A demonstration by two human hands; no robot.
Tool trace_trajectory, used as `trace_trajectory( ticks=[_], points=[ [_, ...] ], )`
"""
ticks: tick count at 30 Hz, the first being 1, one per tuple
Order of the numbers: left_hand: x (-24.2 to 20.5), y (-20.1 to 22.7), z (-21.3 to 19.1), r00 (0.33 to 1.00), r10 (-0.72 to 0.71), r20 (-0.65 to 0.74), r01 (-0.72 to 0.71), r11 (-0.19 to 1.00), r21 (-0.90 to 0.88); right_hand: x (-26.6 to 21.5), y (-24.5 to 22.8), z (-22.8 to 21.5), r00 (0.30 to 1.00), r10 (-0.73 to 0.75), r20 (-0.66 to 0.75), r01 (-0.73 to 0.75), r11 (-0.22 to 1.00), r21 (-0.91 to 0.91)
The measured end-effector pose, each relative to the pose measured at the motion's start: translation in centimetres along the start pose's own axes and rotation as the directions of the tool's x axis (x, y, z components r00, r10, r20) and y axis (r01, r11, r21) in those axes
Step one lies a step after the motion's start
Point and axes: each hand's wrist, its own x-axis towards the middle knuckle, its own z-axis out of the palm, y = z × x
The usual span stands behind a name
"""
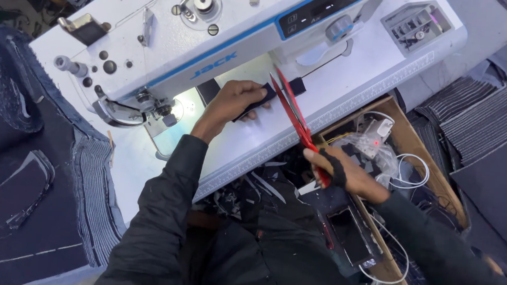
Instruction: The person cuts fabric pattern pieces using handheld scissors, holding the fabric with one hand and cutting with the other, then places the cut pieces into a drawer.
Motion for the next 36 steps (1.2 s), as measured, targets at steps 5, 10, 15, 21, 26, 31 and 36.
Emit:
trace_trajectory(
  ticks=[5, 10, 15, 21, 26, 31, 36],
  points=[
    [0.1, -1.3, 0.7, 0.998, 0.061, 0.033, -0.060, 0.997, -0.040, -0.8, -0.6, 0.7, 0.997, -0.068, 0.047, 0.076, 0.975, -0.209],
    [-0.7, -2.6, 0.3, 0.995, -0.029, 0.096, 0.038, 0.995, -0.093, -1.0, -1.6, 0.6, 0.998, 0.044, 0.037, -0.043, 0.998, -0.041],
    [-0.7, -2.5, 0.9, 0.997, 0.002, 0.083, 0.013, 0.983, -0.184, -0.8, -2.2, 0.1, 0.999, 0.044, 0.030, -0.035, 0.963, -0.267],
    [-0.1, -2.5, 1.8, 0.993, 0.025, 0.114, -0.003, 0.981, -0.194, -0.8, -2.5, 1.0, 1.000, 0.019, 0.021, -0.014, 0.974, -0.228],
    [-0.1, -1.8, 2.1, 0.998, -0.010, 0.068, 0.020, 0.989, -0.147, -0.1, -2.0, 1.7, 0.999, 0.038, -0.004, -0.038, 0.979, -0.199],
    [0.5, -1.7, 2.0, 0.998, -0.041, 0.056, 0.046, 0.994, -0.100, 0.0, -3.1, 2.3, 0.996, 0.033, -0.081, -0.054, 0.961, -0.270],
    [1.1, -1.9, 1.1, 0.996, -0.032, 0.082, 0.039, 0.996, -0.084, 0.8, -0.7, 1.8, 0.998, -0.014, -0.056, 0.019, 0.994, 0.103]
  ],
)
